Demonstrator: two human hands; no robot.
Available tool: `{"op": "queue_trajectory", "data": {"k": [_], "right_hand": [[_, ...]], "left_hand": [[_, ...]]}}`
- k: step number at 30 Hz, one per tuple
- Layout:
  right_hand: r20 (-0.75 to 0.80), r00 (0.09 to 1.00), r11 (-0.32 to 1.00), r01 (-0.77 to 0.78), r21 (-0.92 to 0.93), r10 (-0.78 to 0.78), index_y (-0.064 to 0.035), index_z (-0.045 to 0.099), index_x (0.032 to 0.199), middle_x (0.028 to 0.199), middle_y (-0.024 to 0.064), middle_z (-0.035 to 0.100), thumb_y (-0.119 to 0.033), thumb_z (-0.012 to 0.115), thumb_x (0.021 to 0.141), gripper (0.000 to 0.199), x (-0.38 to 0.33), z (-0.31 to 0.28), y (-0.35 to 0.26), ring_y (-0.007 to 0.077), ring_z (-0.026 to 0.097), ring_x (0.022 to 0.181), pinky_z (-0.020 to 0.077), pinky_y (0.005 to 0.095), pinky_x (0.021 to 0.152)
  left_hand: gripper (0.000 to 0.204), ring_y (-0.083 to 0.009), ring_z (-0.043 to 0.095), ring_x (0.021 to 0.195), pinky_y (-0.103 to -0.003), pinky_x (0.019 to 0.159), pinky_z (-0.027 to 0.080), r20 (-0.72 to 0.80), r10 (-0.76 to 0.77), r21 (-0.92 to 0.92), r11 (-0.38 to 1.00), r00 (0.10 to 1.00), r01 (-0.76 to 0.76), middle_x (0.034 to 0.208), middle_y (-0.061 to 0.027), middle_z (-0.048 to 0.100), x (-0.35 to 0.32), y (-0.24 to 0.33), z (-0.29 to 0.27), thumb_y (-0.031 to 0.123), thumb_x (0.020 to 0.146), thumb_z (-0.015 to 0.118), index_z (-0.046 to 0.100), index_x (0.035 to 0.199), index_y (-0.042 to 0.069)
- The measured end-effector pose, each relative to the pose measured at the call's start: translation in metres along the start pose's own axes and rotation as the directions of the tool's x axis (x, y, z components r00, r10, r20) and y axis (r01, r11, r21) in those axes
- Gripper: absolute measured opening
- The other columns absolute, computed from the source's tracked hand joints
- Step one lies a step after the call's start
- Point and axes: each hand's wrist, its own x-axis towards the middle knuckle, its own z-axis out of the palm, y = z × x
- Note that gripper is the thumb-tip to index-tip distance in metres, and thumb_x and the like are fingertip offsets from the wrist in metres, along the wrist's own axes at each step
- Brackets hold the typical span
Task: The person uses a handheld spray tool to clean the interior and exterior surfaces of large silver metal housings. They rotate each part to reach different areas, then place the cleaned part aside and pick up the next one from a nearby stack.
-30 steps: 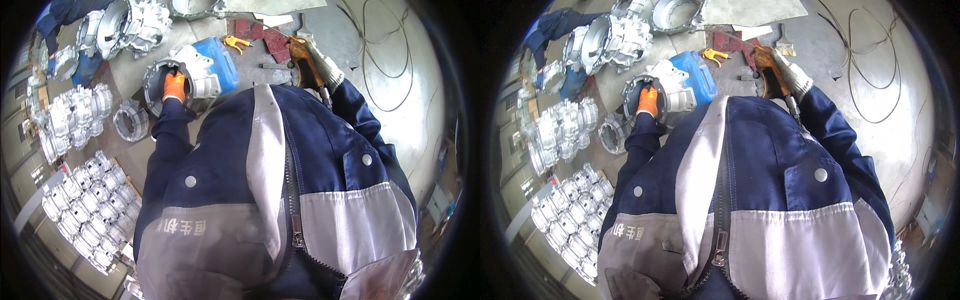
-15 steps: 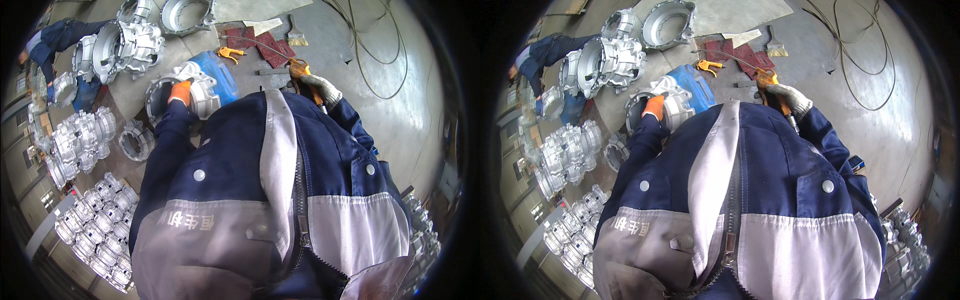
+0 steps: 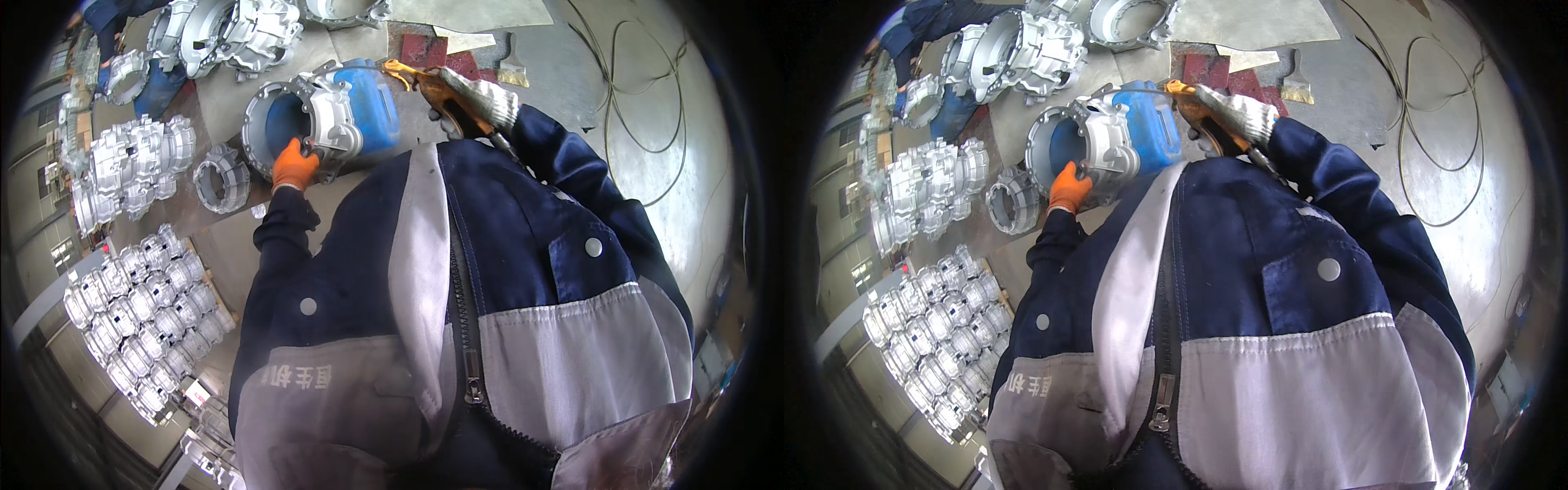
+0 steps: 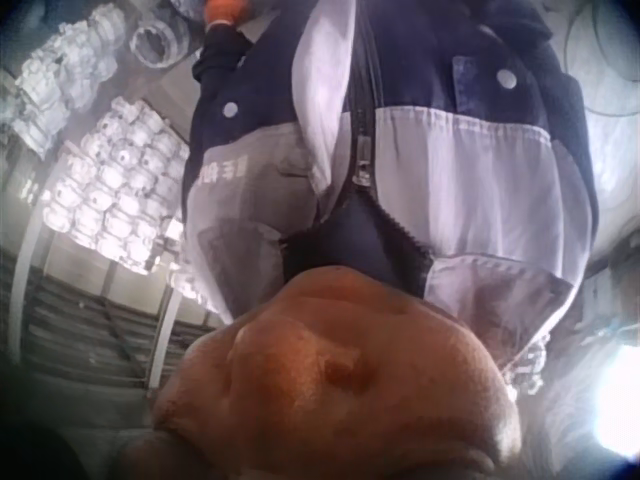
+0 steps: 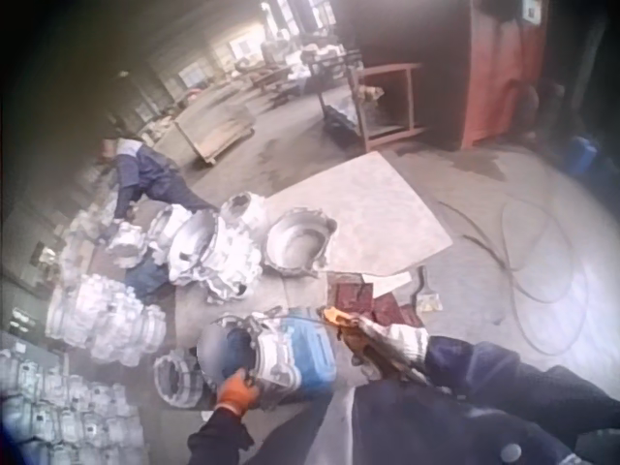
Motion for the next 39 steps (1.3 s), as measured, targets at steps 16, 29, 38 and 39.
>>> {"op": "queue_trajectory", "data": {"k": [16,29,38,39], "right_hand": [[0.082,0.991,0.993,-0.112,0.038,0.108,-0.0085,0.058,0.113,0.084,0.0038,0.064,-0.054,0.041,0.094,0.052,-0.017,-0.082,0.088,0.0084,0.058,0.064,0.0469,0.0214,0.054],[0.127,0.992,1.000,-0.015,0.007,0.014,-0.0072,0.054,0.118,0.092,0.0057,0.063,-0.049,0.040,0.096,0.049,-0.013,-0.061,0.069,0.0129,0.062,0.073,0.0520,0.0254,0.063],[0.039,0.997,0.996,-0.070,-0.055,0.072,-0.0094,0.056,0.115,0.090,0.0049,0.062,-0.045,0.040,0.097,0.044,-0.004,-0.055,0.065,0.0112,0.060,0.069,0.0509,0.0251,0.060],[0.000,0.997,0.984,-0.082,-0.155,0.083,-0.0094,0.056,0.115,0.089,0.0049,0.062,-0.044,0.039,0.097,0.043,-0.005,-0.058,0.065,0.0109,0.059,0.068,0.0503,0.0250,0.060]], "left_hand": [[0.090,-0.0301,0.050,0.122,-0.045,0.107,0.026,0.121,-0.370,0.343,0.886,0.921,0.311,0.131,-0.0183,0.051,-0.001,0.050,0.011,0.043,0.074,0.059,0.018,0.144,0.003],[0.093,-0.0312,0.050,0.120,-0.043,0.106,0.028,0.132,-0.322,0.275,0.921,0.937,0.278,0.130,-0.0185,0.052,0.003,0.043,0.011,0.038,0.069,0.061,0.019,0.143,0.001],[0.086,-0.0353,0.058,0.107,-0.040,0.091,0.044,0.244,-0.206,0.154,0.973,0.948,0.172,0.117,-0.0228,0.058,0.009,0.041,-0.004,0.047,0.070,0.069,0.034,0.134,0.001],[0.085,-0.0359,0.059,0.106,-0.040,0.089,0.045,0.204,-0.208,0.105,0.976,0.956,0.190,0.116,-0.0231,0.059,0.013,0.043,-0.008,0.049,0.070,0.069,0.036,0.132,0.000]]}}
